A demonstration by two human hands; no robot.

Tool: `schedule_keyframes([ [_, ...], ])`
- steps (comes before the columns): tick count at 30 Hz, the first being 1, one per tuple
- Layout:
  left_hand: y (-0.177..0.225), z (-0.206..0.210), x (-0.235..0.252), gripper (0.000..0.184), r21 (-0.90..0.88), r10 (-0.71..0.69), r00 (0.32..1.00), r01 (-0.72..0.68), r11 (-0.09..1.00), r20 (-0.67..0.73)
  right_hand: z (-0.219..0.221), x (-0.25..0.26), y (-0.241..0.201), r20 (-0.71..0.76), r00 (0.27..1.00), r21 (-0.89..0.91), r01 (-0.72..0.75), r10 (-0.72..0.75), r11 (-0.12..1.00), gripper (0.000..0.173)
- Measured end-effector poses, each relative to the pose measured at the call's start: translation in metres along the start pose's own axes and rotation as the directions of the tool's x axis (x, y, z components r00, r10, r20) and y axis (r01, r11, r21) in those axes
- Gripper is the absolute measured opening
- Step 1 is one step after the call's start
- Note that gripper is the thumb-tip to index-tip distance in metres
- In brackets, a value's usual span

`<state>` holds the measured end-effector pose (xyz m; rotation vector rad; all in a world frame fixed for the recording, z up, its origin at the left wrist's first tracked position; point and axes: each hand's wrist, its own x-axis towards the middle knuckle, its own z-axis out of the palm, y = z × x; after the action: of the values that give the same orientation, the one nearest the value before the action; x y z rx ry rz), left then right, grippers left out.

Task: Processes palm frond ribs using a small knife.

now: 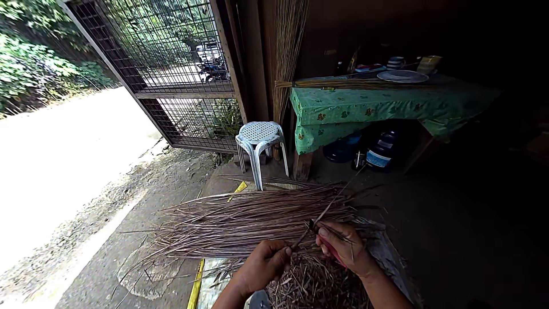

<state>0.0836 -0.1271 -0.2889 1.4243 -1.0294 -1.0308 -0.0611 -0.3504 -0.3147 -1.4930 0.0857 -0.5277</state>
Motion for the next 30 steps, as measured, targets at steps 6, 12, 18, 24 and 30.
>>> schedule_keyframes([
  [6,-0.003,0.000,-0.001,0.031,-0.023,-0.002,0.999,0.003,1.000,0.035,-0.013,0.002,-0.007,-0.081,0.997,-0.034,0.017,-0.020,0.999,0.023],
  [12,-0.004,0.002,-0.003,0.034,-0.016,-0.045,0.998,0.045,0.999,0.040,-0.024,0.007,-0.017,-0.215,0.976,0.114,-0.021,0.045,0.993,0.030],
  [18,-0.004,0.004,0.000,0.033,0.004,-0.055,0.998,0.055,0.998,0.024,-0.021,0.002,-0.018,-0.071,0.986,0.185,-0.133,0.148,0.974,0.035],
  [24,-0.004,-0.001,-0.003,0.030,0.039,-0.110,0.994,0.110,0.993,-0.005,-0.016,0.009,-0.017,-0.188,0.973,0.238,-0.084,0.131,0.968,0.029],
  [30,-0.005,0.001,-0.002,0.027,0.086,-0.062,0.997,0.067,0.994,-0.055,-0.018,0.003,-0.016,-0.127,0.984,0.125,-0.111,0.127,0.986,0.020],
])
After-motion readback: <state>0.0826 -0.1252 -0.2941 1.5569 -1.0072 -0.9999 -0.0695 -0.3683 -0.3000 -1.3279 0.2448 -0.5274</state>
